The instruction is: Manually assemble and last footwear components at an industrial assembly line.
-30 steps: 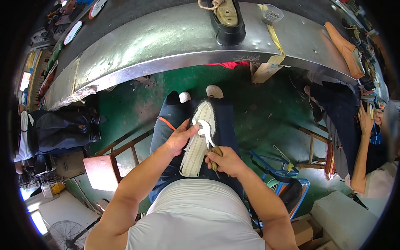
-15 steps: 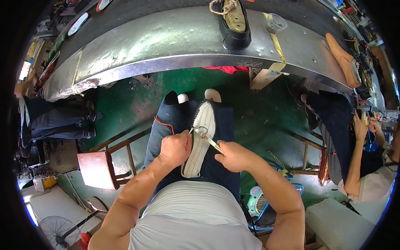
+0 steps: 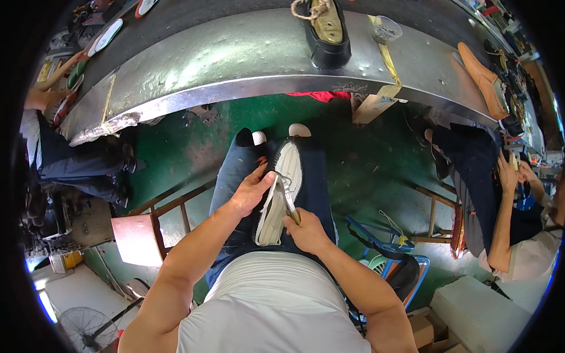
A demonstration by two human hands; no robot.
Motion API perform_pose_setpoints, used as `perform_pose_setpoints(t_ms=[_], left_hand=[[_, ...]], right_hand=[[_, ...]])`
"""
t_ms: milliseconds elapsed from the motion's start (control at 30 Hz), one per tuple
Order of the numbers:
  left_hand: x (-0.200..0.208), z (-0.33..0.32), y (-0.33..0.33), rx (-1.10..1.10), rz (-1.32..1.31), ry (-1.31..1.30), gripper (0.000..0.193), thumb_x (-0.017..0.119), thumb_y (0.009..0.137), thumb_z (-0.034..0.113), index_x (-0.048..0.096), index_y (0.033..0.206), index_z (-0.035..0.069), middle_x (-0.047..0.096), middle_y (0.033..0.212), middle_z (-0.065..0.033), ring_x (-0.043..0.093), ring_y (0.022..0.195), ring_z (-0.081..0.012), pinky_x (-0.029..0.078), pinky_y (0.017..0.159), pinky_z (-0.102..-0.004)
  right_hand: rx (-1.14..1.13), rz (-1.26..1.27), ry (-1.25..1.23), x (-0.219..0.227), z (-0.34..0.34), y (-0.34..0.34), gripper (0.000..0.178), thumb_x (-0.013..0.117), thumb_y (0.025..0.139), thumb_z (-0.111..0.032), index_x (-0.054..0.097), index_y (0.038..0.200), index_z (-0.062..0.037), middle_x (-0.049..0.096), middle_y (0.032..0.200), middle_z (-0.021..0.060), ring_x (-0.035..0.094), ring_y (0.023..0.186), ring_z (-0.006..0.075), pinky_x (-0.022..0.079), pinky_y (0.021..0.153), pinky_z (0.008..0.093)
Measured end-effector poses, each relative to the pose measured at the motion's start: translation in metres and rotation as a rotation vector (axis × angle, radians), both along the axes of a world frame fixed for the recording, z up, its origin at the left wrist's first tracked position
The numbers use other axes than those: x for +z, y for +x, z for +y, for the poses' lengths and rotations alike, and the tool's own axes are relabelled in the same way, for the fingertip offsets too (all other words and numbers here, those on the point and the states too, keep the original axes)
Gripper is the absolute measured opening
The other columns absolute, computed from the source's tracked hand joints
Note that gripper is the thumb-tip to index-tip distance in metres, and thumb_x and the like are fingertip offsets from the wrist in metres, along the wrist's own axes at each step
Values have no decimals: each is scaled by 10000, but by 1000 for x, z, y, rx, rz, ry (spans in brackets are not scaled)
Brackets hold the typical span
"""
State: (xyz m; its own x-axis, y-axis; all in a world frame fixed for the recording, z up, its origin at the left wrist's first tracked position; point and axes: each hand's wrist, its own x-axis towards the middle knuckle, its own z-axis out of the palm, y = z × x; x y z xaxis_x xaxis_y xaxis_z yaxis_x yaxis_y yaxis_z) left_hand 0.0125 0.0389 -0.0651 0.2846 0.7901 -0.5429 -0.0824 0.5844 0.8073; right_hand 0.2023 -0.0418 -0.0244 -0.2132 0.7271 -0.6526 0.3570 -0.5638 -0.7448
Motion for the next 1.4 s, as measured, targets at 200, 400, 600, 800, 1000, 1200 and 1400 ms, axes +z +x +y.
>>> perform_pose_setpoints(t_ms=[200,400,600,800,1000,1200,1400], left_hand=[[14,11,6,-66,-98,-128,573,697,940,290,498,1433,75,642,1221,-59,606,1078,-150,482,967,-328],[17,17,14,-71,11,-160,608,700,910,221,461,1439,41,596,1298,-73,582,1155,-172,459,1009,-329],[18,20,32,-172,283,-88,826,722,889,194,259,1556,46,562,1357,-119,568,1215,-204,451,1038,-343],[23,33,12,-238,112,-195,694,720,897,202,385,1492,77,604,1316,-100,601,1170,-200,478,1004,-358],[41,43,13,-338,74,-268,560,714,909,237,488,1407,115,644,1252,-69,621,1128,-188,514,910,-369],[34,33,20,-323,154,-175,621,706,903,186,423,1435,36,608,1299,-136,596,1183,-246,473,1009,-387],[32,21,6,-266,245,-193,697,717,898,308,401,1376,-88,572,1312,-232,584,1202,-282,467,1012,-382]], right_hand=[[-89,742,-527,-15,15,50,295,603,989,-197,615,1165,39,664,907,70,644,767,158,488,542,257],[29,462,-452,23,30,93,363,600,995,-257,583,1198,43,663,957,99,666,820,182,514,514,278],[114,-9,284,37,67,56,451,451,1037,-389,598,906,18,637,732,111,643,708,224,505,703,382],[303,-148,154,37,64,74,362,567,973,-330,611,861,11,664,747,137,648,709,301,509,689,406],[705,-188,380,51,20,70,544,592,924,-167,456,1388,83,616,1155,288,613,1076,418,483,943,463],[929,-607,597,89,27,22,371,595,883,-101,558,1195,97,654,981,249,663,906,389,536,827,425],[1092,-503,687,56,60,39,218,641,874,-202,615,966,-6,673,831,151,683,745,330,544,674,427]])
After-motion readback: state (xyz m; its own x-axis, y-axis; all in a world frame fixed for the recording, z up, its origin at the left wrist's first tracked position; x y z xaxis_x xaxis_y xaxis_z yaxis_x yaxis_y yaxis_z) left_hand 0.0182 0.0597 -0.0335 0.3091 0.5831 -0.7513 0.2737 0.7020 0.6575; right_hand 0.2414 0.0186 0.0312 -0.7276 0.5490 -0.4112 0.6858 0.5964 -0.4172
